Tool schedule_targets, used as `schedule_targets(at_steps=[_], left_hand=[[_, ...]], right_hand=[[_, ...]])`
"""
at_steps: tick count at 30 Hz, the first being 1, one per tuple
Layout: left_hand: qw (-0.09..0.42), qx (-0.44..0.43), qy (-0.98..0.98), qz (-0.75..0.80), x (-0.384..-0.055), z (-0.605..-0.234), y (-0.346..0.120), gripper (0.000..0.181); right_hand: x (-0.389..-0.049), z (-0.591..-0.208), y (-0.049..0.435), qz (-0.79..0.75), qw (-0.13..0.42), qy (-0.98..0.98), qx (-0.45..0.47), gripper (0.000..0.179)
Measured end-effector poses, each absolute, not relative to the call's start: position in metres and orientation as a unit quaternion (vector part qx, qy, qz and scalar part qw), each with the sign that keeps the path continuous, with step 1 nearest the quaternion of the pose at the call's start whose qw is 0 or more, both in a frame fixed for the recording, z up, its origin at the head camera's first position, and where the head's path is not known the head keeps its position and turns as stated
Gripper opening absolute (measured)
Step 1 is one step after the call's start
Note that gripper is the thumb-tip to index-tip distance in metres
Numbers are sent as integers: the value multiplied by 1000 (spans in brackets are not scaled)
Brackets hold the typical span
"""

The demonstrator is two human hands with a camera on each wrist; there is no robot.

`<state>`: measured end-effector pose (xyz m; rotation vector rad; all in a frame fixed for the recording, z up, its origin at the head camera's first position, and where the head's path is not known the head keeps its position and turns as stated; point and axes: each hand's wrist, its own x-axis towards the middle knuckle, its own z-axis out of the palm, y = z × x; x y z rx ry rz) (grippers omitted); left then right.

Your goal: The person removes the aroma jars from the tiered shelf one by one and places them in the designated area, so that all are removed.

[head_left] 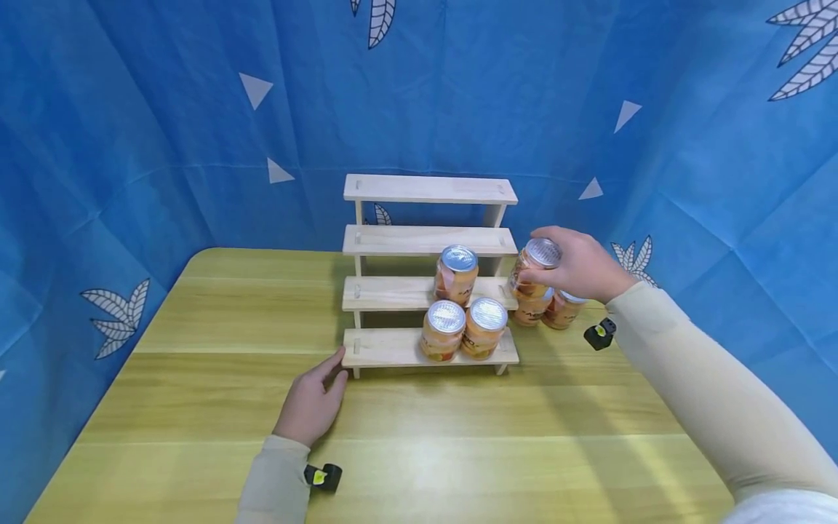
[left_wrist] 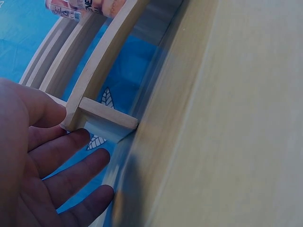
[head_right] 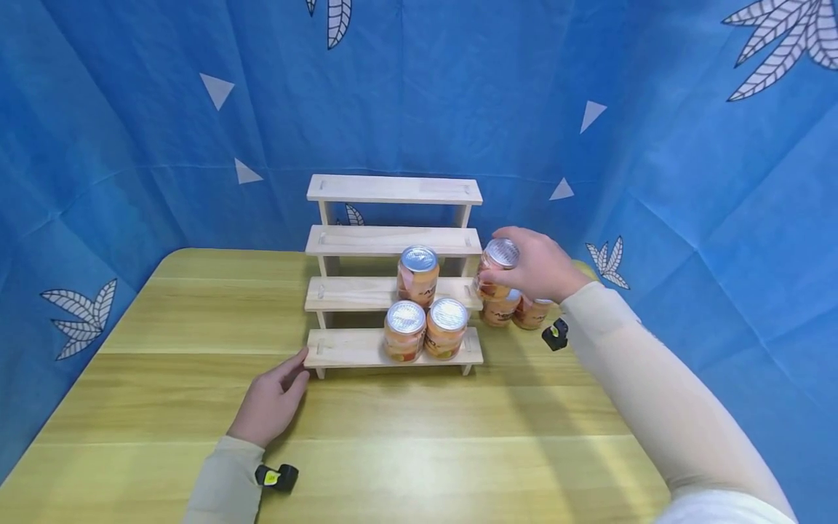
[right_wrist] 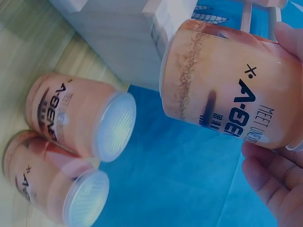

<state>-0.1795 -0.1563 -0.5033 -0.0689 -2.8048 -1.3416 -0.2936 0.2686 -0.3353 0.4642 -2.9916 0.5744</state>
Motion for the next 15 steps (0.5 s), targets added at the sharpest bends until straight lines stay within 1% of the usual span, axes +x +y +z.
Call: schedule_targets(at_steps=[4,6,10,15], left_hand=[[13,-22,-902,-431,-178,-505,-158,48],[9,-16,-902,-432,-177,-507,-159,48],[6,-12,-903,-430,-174,-507,-161,48],[14,-21,-901,-434,-178,-504,-157,47]], right_hand=[[-293,-337,275,191,34,-970,144,79],[-294,-338,276,196,28,-970,141,80],[-295,-342,283,194,14,-973,121,85],[-293,-343,297,189,19,-977,94,89]])
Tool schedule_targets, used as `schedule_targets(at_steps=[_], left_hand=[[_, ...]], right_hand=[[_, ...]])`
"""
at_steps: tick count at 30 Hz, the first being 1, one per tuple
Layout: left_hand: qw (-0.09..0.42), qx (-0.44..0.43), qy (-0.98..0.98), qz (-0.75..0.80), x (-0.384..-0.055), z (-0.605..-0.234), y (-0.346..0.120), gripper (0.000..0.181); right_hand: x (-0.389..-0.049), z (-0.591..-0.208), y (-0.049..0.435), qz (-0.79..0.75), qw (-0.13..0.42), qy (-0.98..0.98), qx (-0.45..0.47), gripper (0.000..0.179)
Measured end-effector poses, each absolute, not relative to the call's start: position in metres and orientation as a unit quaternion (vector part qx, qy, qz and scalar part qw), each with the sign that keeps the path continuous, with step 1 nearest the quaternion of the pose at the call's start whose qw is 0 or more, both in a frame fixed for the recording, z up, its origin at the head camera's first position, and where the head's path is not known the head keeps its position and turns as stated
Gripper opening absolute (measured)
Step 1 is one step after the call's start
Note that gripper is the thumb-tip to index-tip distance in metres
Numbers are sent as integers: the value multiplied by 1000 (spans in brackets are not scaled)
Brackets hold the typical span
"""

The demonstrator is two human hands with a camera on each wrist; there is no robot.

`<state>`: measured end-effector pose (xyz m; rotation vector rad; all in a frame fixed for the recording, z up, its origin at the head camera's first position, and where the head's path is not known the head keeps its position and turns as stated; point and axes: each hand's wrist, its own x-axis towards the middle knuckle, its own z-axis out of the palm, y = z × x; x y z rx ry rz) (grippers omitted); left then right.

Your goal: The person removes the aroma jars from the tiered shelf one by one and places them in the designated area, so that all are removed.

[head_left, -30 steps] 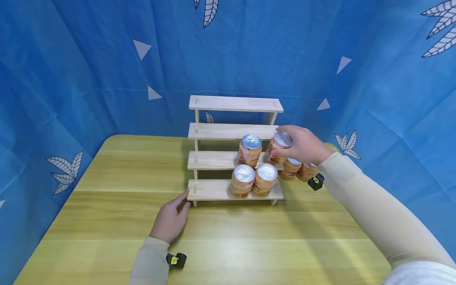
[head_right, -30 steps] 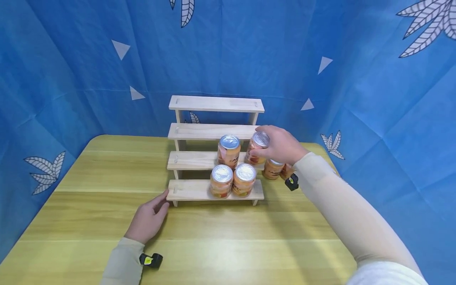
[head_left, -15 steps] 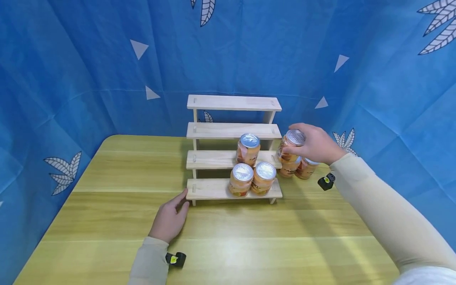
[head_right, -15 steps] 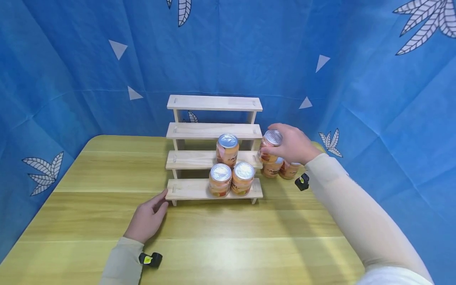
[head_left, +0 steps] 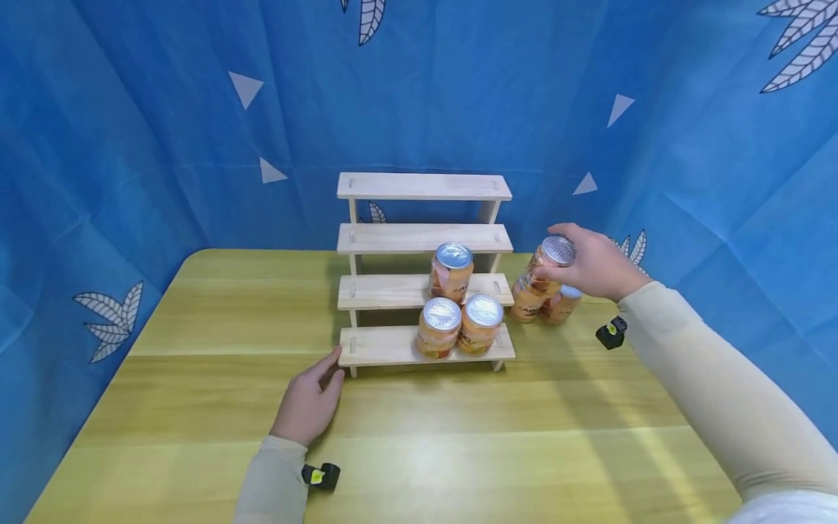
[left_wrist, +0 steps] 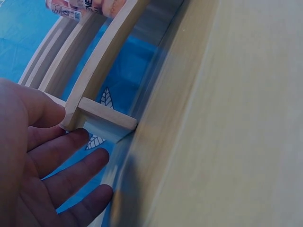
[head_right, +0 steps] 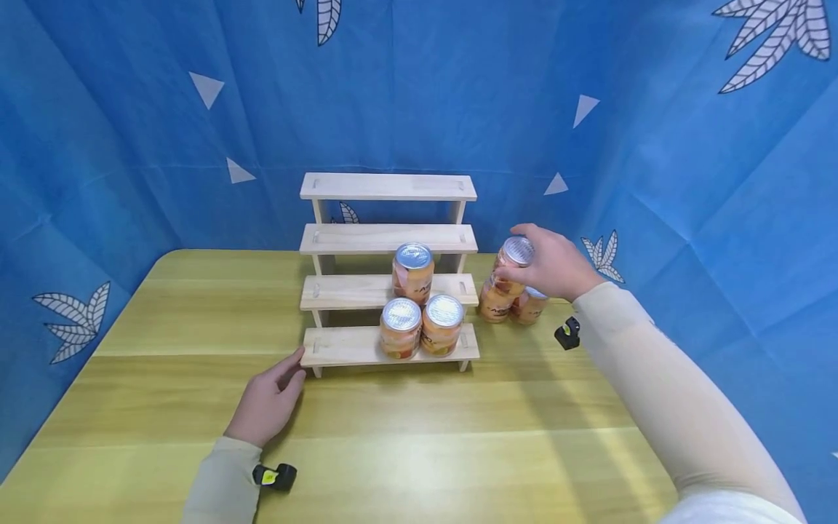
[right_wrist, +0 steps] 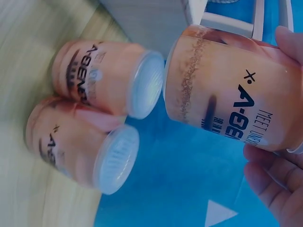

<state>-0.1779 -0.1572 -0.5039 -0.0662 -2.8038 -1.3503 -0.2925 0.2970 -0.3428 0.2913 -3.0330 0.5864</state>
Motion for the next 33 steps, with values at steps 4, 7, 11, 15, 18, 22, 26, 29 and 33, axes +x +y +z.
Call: schedule_targets(at_steps=[4,7,11,15,18,22,26,29,33], left_hand=[[10,-17,-900,-436,-179,-504,-157,47],[7,-17,-899,-437,-179,-504,-157,47],[9,-19,-898,-439,-180,-505,-157,47],[10,-21,-898,-440,-181,-505,-156,47],[14,-22,-899,-438,-182,-505,-155,47],[11,-25,-900,-435,-182,-506,-155,47],[7,-20,-900,-434,-180,-506,-157,47],[13,-20,-899,-437,-180,-507,-158,47],[23,-26,-897,-441,-182,-509,-158,47]], right_hand=[[-292,-343,306,192,16,-977,90,91],[-292,-342,311,190,14,-978,84,91],[-293,-342,317,186,15,-980,75,92],[-292,-344,323,186,12,-980,66,92],[-291,-346,328,186,11,-981,61,92],[-290,-350,334,186,9,-981,57,93],[-291,-357,339,185,10,-981,57,94],[-292,-360,343,183,14,-981,56,93],[-293,-362,349,182,20,-982,51,91]])
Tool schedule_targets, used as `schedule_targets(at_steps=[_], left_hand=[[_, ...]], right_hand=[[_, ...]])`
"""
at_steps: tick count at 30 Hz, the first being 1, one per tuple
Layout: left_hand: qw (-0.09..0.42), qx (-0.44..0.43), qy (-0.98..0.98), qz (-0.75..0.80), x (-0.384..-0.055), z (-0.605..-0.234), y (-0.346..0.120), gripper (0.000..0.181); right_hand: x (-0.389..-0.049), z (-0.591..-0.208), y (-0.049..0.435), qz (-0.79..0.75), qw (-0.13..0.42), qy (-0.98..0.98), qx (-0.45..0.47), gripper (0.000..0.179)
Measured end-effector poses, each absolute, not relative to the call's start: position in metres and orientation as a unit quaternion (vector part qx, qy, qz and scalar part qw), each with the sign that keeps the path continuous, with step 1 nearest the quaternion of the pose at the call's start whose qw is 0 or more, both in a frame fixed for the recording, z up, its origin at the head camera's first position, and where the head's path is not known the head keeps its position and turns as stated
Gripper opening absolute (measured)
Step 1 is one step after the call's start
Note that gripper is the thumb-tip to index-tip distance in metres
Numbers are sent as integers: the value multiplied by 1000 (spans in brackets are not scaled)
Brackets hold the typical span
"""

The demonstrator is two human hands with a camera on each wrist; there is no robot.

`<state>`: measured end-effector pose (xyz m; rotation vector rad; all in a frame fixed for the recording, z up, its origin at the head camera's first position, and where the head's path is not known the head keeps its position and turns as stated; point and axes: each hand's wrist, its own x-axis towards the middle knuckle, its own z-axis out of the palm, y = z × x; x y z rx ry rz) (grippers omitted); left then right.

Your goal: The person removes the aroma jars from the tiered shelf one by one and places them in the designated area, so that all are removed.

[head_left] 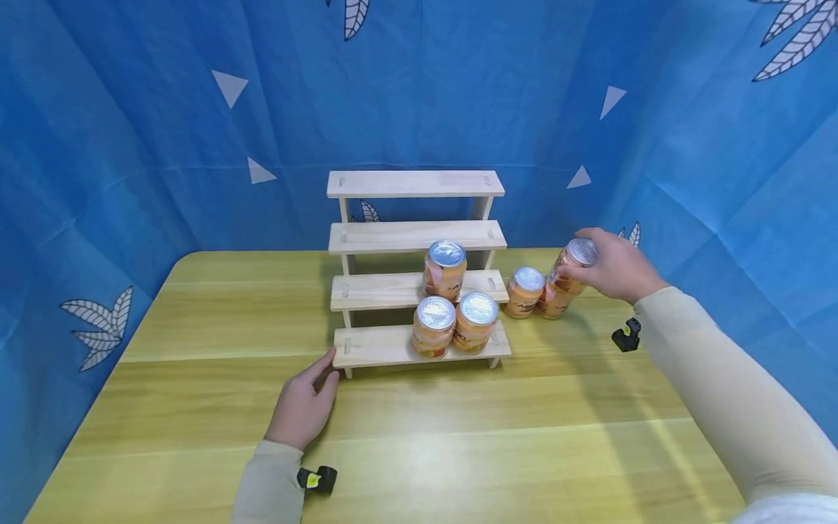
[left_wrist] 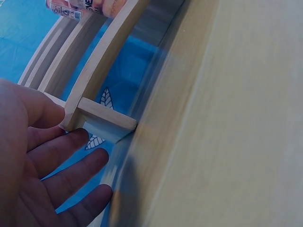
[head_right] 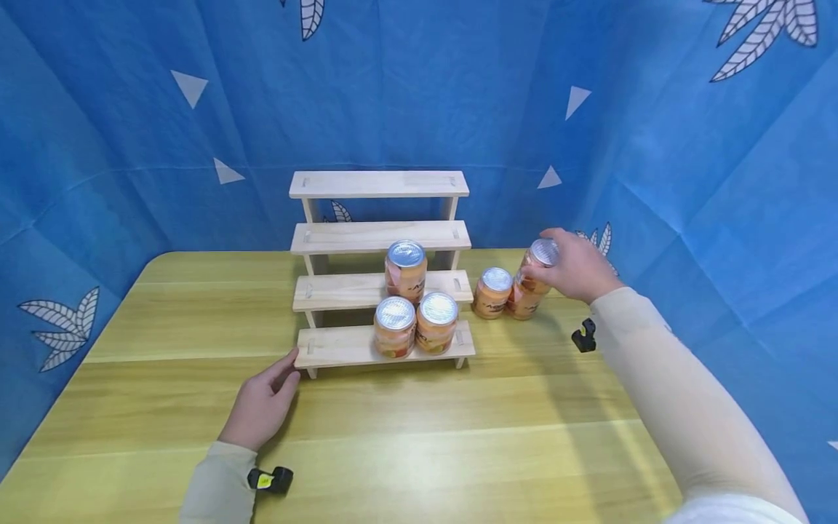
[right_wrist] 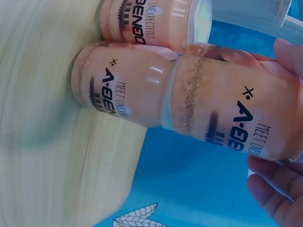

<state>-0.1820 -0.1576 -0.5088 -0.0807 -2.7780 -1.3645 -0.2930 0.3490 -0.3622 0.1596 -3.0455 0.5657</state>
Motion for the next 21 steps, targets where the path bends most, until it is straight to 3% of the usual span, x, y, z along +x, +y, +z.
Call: schedule_targets(at_steps=[21], left_hand=[[15,-20,-897,-442,-183,-509,-158,47]], right_hand=[[-297,-364,366,186,36,-982,20,88]])
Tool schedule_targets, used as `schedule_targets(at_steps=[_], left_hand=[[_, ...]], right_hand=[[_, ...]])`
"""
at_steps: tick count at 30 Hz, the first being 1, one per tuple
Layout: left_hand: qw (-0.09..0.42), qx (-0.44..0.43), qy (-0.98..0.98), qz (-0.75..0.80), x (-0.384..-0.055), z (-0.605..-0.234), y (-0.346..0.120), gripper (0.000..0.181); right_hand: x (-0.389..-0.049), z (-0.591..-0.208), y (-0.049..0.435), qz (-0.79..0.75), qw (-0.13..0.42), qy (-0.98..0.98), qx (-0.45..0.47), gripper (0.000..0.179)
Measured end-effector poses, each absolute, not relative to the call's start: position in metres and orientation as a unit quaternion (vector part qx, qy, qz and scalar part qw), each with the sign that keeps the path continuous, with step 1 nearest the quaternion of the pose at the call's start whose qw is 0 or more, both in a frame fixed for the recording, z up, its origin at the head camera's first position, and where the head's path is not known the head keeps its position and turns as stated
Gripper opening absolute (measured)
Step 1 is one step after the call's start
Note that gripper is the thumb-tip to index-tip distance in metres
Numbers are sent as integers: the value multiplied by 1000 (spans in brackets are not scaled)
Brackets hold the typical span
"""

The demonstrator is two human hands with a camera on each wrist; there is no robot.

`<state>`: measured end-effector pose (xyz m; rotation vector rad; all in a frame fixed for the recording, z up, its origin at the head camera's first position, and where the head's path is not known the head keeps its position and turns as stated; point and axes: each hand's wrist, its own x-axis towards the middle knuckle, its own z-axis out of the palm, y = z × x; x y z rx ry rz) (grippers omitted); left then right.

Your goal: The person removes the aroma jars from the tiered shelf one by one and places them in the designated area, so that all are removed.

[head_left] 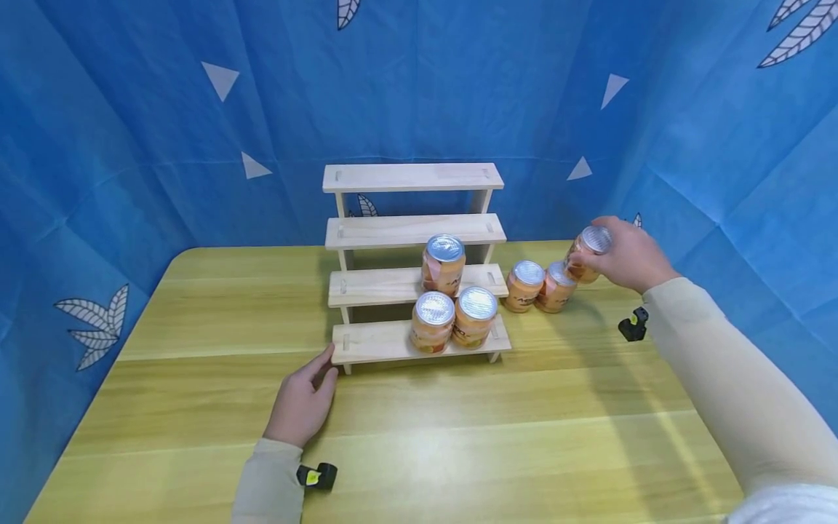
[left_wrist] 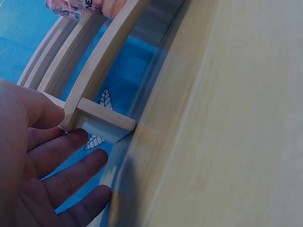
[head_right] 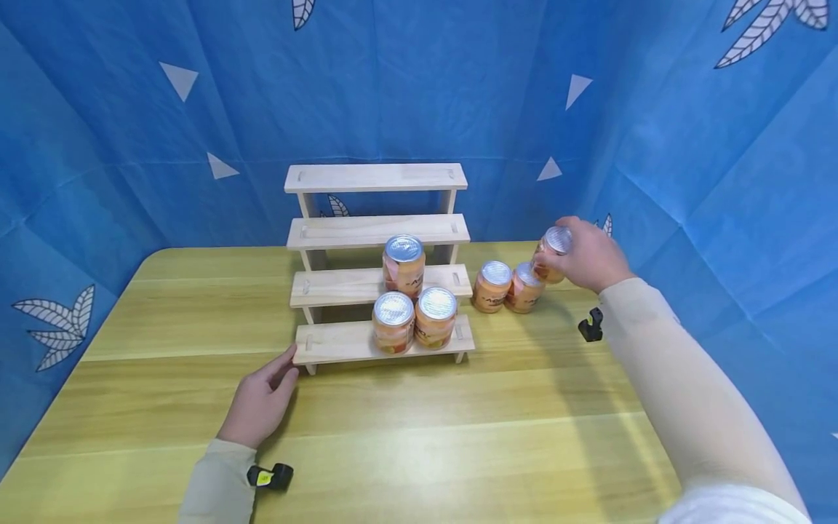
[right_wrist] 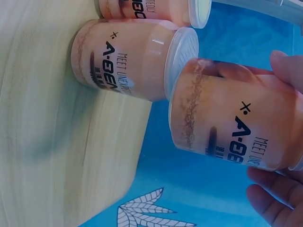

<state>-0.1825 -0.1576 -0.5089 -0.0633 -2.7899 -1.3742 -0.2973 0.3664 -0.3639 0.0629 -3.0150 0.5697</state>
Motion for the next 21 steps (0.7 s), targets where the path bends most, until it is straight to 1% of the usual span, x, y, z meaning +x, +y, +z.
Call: schedule_targets(at_steps=[9,16,21], left_hand=[[9,-15,-898,-440,-183,-510,-156,47],[8,-19,-900,-435,-184,-510,-156,46],[9,-21,-901,-434,-184,-511,-158,46]], right_hand=[[-298,-364,376,188,41,-981,-4,84],[-294,-366,386,186,30,-982,-18,91],[-294,-367,387,191,36,-981,-21,90]])
